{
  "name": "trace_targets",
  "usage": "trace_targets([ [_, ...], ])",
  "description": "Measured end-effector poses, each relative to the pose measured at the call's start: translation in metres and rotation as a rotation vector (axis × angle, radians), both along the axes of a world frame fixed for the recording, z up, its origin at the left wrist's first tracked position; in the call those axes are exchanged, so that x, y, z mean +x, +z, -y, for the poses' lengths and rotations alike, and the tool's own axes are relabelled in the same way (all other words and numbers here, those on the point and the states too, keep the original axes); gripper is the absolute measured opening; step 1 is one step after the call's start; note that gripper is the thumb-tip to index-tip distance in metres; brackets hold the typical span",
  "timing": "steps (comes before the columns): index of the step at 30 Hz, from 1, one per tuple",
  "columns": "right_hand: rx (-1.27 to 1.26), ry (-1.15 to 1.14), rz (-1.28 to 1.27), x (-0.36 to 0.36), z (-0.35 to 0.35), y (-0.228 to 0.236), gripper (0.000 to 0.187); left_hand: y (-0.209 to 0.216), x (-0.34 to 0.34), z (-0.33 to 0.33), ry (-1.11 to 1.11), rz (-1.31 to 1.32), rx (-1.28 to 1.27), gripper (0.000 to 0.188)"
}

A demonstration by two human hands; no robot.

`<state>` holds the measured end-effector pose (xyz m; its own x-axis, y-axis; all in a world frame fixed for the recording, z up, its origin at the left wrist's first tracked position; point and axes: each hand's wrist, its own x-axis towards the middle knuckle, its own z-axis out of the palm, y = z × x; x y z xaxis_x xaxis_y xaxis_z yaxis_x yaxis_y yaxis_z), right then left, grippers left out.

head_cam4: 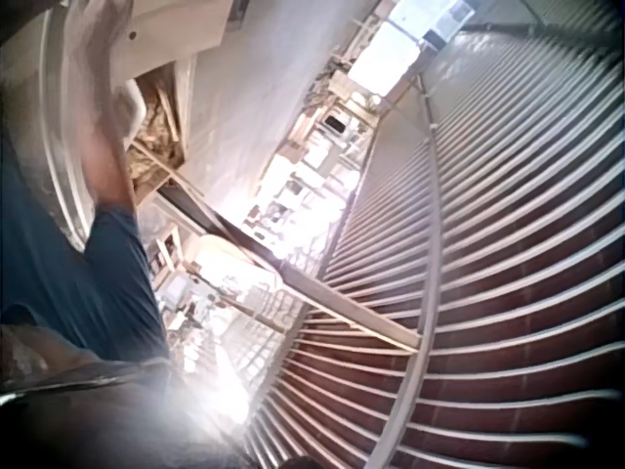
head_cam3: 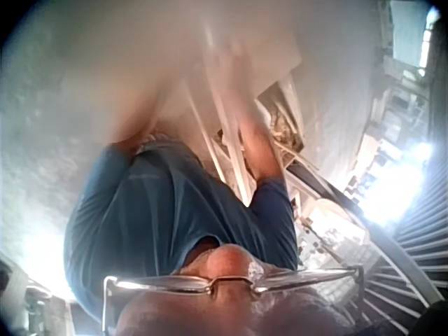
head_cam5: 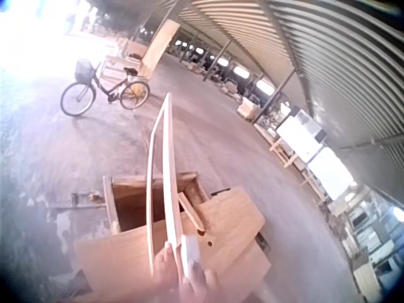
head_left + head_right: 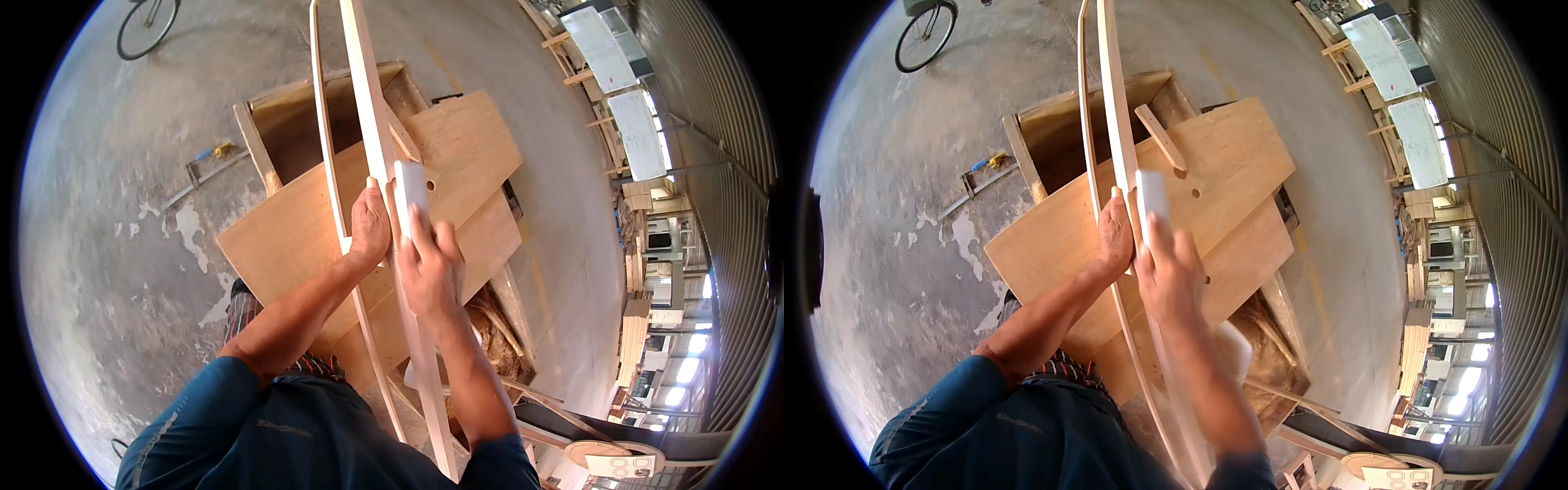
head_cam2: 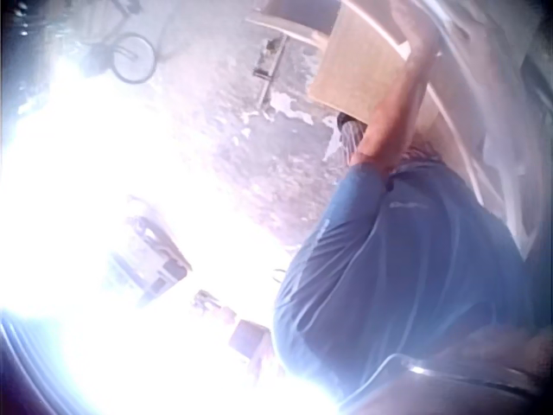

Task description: The person uses a vertical shaper machine to shape a large wooden frame, then uses a sanding block to smooth a long wooden curved piece by hand. The person picks up the frame and carries it across the workshop before laying it on the floor next to other frames.

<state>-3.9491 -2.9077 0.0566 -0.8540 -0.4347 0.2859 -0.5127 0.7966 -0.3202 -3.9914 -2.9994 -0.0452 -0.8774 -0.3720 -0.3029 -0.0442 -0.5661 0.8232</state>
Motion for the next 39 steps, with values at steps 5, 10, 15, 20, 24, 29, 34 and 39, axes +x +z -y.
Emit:
trace_targets([
  [5,-0.264,0.012,-0.078,-0.064,0.029,0.012,0.048,-0.003,0.000,0.005,-0.036,0.000,-0.074,0.053],
  [10,-0.418,-0.204,0.068,-0.037,0.010,0.067,0.061,-0.003,0.007,0.012,0.002,0.025,0.005,0.053],
  [15,-0.286,-0.241,0.267,0.016,-0.037,0.005,0.068,-0.005,0.005,0.007,-0.019,0.025,-0.005,0.055],
  [20,-0.345,-0.210,0.434,0.059,-0.039,0.015,0.074,-0.009,0.006,0.011,-0.005,0.000,-0.018,0.055],
  [24,-0.374,-0.236,0.621,0.075,-0.054,0.024,0.075,-0.011,0.006,0.012,-0.042,-0.006,-0.036,0.054],
  [29,-0.512,-0.313,0.776,0.065,-0.040,0.019,0.050,-0.008,0.005,0.008,-0.019,0.001,-0.050,0.052],
  [34,-0.345,-0.291,0.682,0.034,-0.045,0.000,0.044,-0.010,0.002,0.005,0.013,-0.030,0.009,0.054],
  [39,-0.514,-0.245,0.771,0.013,-0.035,0.000,0.042,-0.009,0.002,0.004,0.020,-0.016,0.049,0.050],
])
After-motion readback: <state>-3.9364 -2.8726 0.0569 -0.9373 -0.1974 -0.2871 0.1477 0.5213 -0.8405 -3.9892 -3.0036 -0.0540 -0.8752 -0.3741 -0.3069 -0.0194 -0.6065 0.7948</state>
